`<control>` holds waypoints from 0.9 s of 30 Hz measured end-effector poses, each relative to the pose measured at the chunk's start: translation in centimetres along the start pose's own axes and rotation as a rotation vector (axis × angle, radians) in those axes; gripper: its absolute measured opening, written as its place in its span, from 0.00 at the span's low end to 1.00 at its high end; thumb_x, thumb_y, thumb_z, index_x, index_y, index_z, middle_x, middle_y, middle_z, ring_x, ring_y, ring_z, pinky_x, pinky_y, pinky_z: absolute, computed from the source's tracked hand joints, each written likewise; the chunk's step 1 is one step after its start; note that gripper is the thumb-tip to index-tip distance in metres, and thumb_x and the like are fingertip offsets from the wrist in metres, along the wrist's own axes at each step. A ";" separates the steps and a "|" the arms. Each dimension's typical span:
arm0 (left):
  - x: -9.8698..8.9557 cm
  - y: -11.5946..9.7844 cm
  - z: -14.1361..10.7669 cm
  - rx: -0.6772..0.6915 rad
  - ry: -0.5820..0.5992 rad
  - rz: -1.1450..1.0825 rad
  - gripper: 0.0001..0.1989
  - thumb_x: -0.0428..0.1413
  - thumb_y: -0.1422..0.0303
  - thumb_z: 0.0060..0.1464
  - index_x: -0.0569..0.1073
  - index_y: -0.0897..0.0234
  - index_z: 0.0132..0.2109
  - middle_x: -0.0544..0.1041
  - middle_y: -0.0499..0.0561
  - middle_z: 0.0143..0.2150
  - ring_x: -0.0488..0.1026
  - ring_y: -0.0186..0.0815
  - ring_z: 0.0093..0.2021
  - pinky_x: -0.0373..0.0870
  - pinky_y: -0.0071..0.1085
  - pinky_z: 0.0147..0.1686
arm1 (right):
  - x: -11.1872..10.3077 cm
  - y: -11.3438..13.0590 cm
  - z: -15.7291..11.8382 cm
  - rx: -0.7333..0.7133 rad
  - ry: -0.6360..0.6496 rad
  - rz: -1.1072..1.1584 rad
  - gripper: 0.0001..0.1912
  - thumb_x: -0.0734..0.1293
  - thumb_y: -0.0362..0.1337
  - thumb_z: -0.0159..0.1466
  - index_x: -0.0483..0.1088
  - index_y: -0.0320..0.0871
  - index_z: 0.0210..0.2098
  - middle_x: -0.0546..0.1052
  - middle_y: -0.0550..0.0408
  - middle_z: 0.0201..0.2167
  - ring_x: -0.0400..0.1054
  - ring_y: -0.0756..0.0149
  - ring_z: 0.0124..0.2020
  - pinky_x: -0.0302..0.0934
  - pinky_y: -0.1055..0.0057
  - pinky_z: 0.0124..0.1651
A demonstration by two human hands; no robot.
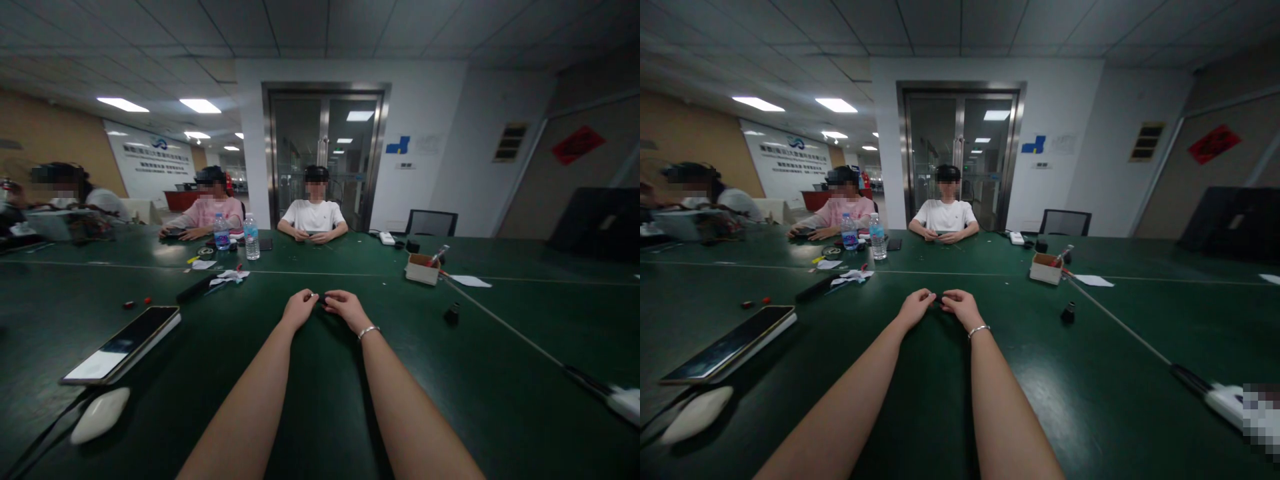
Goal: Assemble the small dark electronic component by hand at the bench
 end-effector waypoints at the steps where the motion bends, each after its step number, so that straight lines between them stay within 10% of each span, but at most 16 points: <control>1: 0.0 0.0 0.0 -0.003 0.005 0.007 0.14 0.49 0.57 0.53 0.72 0.63 0.31 0.74 0.48 0.27 0.69 0.33 0.30 0.61 0.27 0.32 | 0.0 0.0 0.0 -0.005 0.001 -0.007 0.11 0.71 0.28 0.52 0.72 0.37 0.36 0.77 0.51 0.32 0.75 0.66 0.32 0.72 0.70 0.39; 27: -0.1 0.0 -0.1 -0.100 0.029 -0.005 0.18 0.44 0.57 0.55 0.71 0.63 0.27 0.75 0.50 0.27 0.69 0.33 0.27 0.60 0.28 0.31 | 0.4 0.4 -0.3 -0.060 0.053 -0.077 0.15 0.73 0.31 0.49 0.73 0.38 0.38 0.76 0.53 0.32 0.73 0.68 0.31 0.71 0.67 0.42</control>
Point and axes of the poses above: each hand's wrist, its own z-axis towards the middle knuckle, its own x-axis out of the palm, y = z × x, the point moved 4 cm from there along z, towards the middle knuckle
